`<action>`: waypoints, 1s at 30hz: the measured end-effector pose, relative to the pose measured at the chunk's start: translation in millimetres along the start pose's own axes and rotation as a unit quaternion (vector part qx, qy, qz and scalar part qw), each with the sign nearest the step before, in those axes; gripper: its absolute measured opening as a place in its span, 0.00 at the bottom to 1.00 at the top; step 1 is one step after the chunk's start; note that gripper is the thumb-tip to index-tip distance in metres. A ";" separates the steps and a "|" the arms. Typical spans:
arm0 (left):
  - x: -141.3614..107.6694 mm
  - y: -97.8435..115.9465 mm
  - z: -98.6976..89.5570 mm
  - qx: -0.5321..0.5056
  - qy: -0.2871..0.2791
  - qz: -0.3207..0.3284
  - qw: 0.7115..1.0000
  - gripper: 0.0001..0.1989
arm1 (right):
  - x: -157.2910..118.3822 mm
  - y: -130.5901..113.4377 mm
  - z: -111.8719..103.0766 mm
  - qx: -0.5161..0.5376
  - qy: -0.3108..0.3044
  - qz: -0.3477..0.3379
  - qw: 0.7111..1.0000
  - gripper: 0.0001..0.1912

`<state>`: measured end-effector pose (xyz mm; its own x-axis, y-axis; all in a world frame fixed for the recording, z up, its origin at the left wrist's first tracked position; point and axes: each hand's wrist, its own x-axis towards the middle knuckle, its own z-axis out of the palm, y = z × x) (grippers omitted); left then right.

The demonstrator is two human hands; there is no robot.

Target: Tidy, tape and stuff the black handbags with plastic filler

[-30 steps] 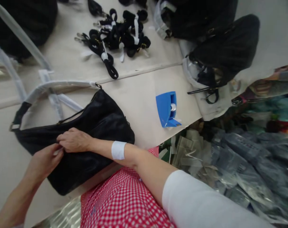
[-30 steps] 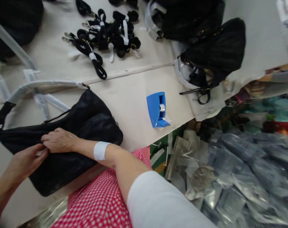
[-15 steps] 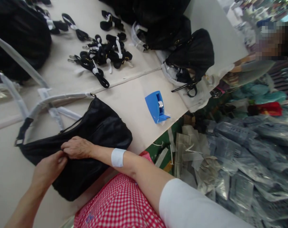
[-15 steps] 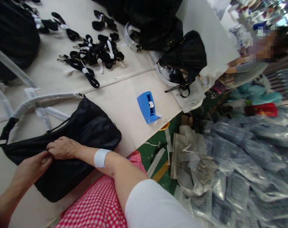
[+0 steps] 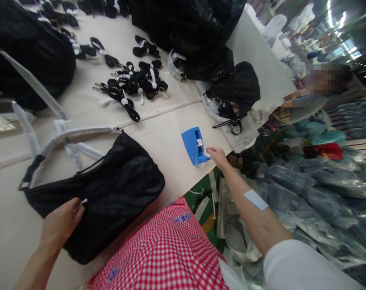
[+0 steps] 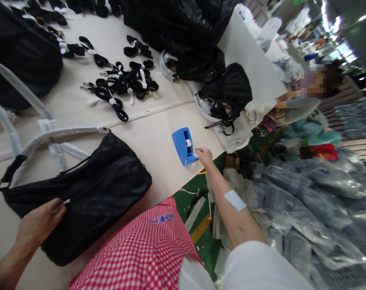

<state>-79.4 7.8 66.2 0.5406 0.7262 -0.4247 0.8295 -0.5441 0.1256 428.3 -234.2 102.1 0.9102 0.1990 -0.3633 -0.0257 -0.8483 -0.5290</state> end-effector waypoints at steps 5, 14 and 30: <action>0.7 2.8 -1.5 -0.015 0.003 -0.013 1.000 0.18 | 9.9 11.7 6.5 0.034 -0.074 0.075 0.994 0.05; 0.4 1.8 -1.8 -0.013 0.002 0.006 1.000 0.17 | 2.8 31.2 -11.4 0.116 -0.080 0.124 0.982 0.09; -16.7 -2.4 48.5 -0.030 0.072 -0.048 0.996 0.10 | -168.7 -70.3 126.4 0.068 -0.592 -0.219 0.773 0.14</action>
<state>-97.2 -23.4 29.5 0.4698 0.8282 -0.3055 0.8826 -0.4469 0.1458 224.3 -146.1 103.6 -0.1691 0.8298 -0.5319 0.0612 -0.5298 -0.8459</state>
